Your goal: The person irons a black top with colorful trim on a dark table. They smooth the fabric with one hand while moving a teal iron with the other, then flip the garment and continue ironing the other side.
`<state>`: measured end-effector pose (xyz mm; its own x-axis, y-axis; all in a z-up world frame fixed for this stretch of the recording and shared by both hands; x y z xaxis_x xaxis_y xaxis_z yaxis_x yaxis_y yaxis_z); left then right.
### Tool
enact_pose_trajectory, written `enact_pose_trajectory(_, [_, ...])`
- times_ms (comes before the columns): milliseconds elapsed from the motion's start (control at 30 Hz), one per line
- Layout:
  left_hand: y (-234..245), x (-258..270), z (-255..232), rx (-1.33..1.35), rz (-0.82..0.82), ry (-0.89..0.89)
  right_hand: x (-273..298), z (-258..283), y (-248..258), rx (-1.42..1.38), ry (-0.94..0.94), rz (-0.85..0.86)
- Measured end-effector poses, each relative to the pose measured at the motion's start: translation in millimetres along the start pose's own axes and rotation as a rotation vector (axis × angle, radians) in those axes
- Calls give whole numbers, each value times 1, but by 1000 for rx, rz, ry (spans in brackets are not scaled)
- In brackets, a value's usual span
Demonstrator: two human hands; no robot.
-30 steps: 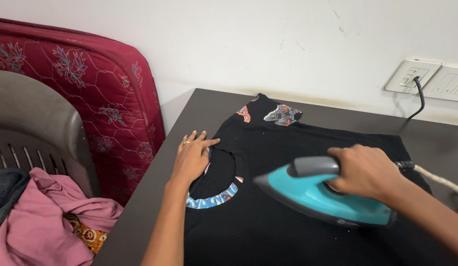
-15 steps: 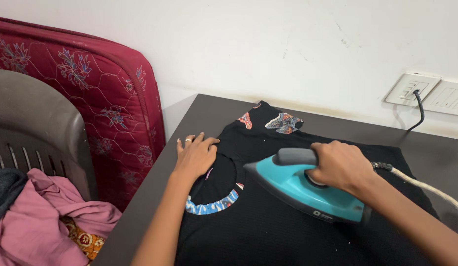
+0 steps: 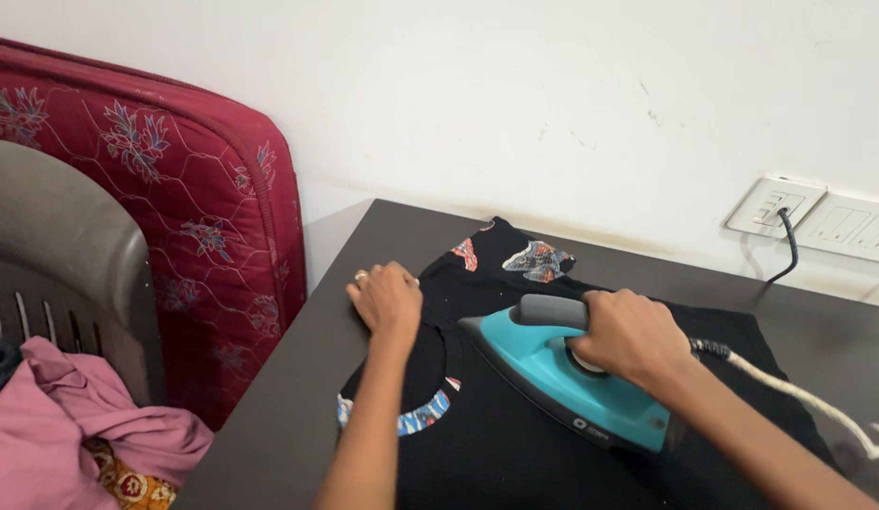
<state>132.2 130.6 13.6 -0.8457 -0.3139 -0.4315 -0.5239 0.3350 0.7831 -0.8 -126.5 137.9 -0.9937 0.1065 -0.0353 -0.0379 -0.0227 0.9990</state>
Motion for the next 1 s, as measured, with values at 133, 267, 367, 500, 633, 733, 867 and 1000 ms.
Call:
enact_pose_trajectory(133, [-11, -10, 14, 38, -7, -49, 0, 1, -4, 25, 76, 56])
enact_pose_trajectory(267, [-7, -9, 17, 105, -24, -82, -15, 0, -5, -30, -78, 58])
enact_pose_trajectory(367, [5, -7, 15, 117, 19, -87, -32, 5, -7, -15, -105, 41])
enact_pose_trajectory(500, [21, -4, 9, 65, 102, -118, -38, 4, -8, -1, 29, 176])
enact_pose_trajectory(633, [23, -6, 17, 40, 217, -65, -22, -11, -3, -1, 16, 270])
enact_pose_trajectory(733, [18, -10, 22, 16, 289, -37, -20, -6, -5, 30, 55, 191])
enact_pose_trajectory(867, [17, -11, 25, 99, 265, 36, -28, 6, -7, 56, 59, 121])
enact_pose_trajectory(1000, [18, -11, 25, 116, 250, 73, -33, 17, -6, 99, 148, 145])
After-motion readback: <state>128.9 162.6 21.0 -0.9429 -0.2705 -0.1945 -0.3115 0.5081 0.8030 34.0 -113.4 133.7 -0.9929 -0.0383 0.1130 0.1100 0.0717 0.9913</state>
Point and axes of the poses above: each hand's wrist, its own x-axis away from the middle knuckle, its own y-axis out of the back of the hand, z = x × y, the point moved 5 cm from there along -x, towards the middle knuckle, and after that the axes turned 8 degrees about -x, right-handed, at the moved point
